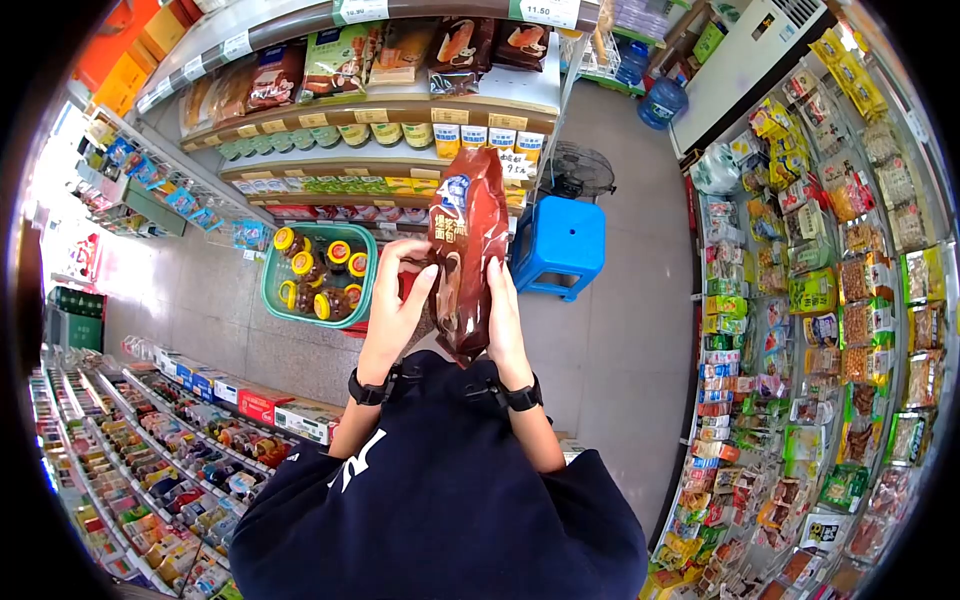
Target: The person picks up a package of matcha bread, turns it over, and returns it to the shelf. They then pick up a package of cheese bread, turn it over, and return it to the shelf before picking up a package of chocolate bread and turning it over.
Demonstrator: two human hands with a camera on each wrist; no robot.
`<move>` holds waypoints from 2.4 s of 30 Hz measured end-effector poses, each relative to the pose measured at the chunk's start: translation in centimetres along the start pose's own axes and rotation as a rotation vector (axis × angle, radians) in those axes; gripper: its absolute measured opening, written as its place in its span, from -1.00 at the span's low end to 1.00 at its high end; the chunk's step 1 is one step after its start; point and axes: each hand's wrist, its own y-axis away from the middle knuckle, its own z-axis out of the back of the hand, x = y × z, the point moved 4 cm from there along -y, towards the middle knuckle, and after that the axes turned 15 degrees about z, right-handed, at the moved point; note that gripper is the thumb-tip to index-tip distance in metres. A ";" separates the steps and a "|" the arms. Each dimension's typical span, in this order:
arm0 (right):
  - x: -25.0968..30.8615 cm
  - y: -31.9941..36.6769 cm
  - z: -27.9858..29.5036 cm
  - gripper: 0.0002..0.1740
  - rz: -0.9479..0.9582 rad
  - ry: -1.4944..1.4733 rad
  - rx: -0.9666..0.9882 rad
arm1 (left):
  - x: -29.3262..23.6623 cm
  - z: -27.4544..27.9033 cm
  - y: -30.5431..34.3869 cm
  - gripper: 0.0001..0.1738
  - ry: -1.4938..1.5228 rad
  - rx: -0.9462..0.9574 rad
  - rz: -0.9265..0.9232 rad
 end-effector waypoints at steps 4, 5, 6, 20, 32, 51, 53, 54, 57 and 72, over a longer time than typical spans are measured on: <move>-0.2 -0.4 0.2 -0.38 -0.028 -0.137 -0.103 | 3.5 -0.5 0.4 -0.40 0.017 0.184 0.116; 0.2 -0.3 -0.2 -0.36 -0.036 -0.180 -0.090 | 3.8 -0.8 1.0 -0.31 0.126 0.304 0.203; 0.7 -0.3 -0.6 -0.35 -0.030 -0.195 -0.074 | 3.3 -0.9 1.5 -0.32 0.159 0.406 0.271; 2.0 -3.1 -0.5 -0.41 0.165 -0.177 0.060 | 3.2 -0.9 2.0 -0.28 0.297 0.496 0.362; 5.1 -6.2 0.9 -0.64 0.322 -0.087 -0.001 | 2.7 0.1 2.8 -0.16 0.293 0.560 0.358; 6.6 -5.2 -1.9 -0.59 0.168 -0.186 -0.002 | 3.9 0.4 3.8 -0.12 0.388 0.527 0.352; 6.4 -5.2 -1.7 -0.63 0.242 -0.060 0.057 | 4.3 0.4 4.0 -0.11 0.377 0.515 0.361; 6.2 -5.3 -1.5 -0.63 0.242 -0.060 0.057 | 4.3 0.4 4.0 -0.11 0.378 0.515 0.361; 5.9 -5.4 -1.2 -0.68 0.251 -0.010 -0.025 | 4.4 0.4 4.1 -0.15 0.306 0.506 0.348; 5.4 -5.7 -1.0 -0.67 0.171 -0.014 -0.018 | 5.4 0.5 4.1 -0.12 0.337 0.492 0.367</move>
